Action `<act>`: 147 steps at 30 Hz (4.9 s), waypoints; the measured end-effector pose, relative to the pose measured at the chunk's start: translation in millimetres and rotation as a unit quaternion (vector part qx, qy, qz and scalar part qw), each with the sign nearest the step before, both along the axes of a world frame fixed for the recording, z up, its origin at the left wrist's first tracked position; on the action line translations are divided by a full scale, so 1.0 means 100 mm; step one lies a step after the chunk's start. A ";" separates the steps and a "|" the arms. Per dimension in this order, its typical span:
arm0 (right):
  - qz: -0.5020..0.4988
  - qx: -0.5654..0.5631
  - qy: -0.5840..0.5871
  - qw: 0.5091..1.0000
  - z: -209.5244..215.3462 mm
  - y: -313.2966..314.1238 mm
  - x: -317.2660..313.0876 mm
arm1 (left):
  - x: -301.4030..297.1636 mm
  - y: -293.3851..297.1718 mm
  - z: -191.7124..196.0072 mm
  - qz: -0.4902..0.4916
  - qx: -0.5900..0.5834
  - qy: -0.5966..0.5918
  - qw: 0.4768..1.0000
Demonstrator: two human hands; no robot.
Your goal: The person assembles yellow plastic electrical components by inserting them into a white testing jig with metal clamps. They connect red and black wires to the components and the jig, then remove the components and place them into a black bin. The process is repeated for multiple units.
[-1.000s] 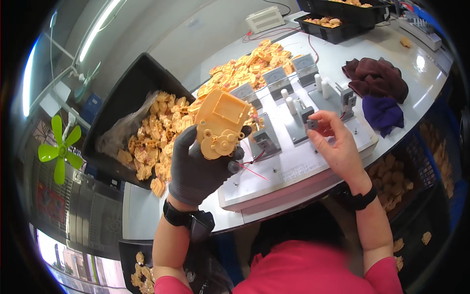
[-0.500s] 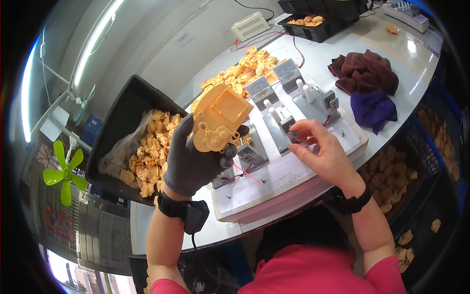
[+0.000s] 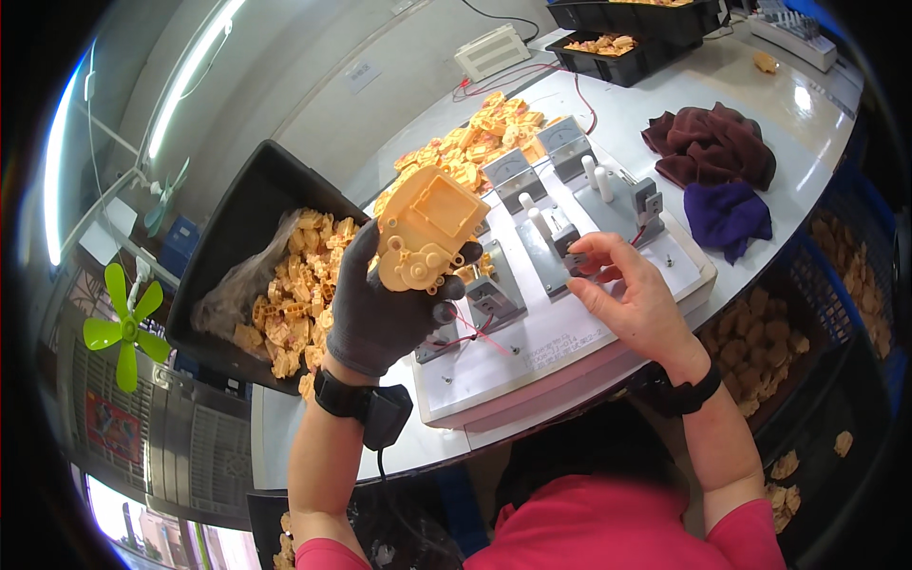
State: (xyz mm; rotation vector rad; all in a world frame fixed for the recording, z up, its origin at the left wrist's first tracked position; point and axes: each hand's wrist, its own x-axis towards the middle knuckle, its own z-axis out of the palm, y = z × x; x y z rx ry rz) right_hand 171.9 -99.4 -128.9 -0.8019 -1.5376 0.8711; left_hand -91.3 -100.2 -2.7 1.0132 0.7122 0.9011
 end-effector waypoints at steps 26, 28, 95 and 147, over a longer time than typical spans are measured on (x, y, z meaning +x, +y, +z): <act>0.008 0.030 0.042 0.999 -0.09 0.04 -0.04 | 0.84 0.99 0.29 0.034 0.307 0.852 0.423; 0.007 0.028 0.036 0.999 -0.08 0.04 -0.02 | 0.88 0.89 0.24 0.007 0.345 0.837 0.425; -0.054 0.049 -0.352 0.933 0.06 -0.12 0.06 | -1.15 -1.63 -2.01 0.518 0.212 0.517 0.648; -0.110 0.120 -0.341 0.926 -0.05 -0.14 -0.10 | -1.13 -1.65 -2.01 0.500 0.238 0.567 0.610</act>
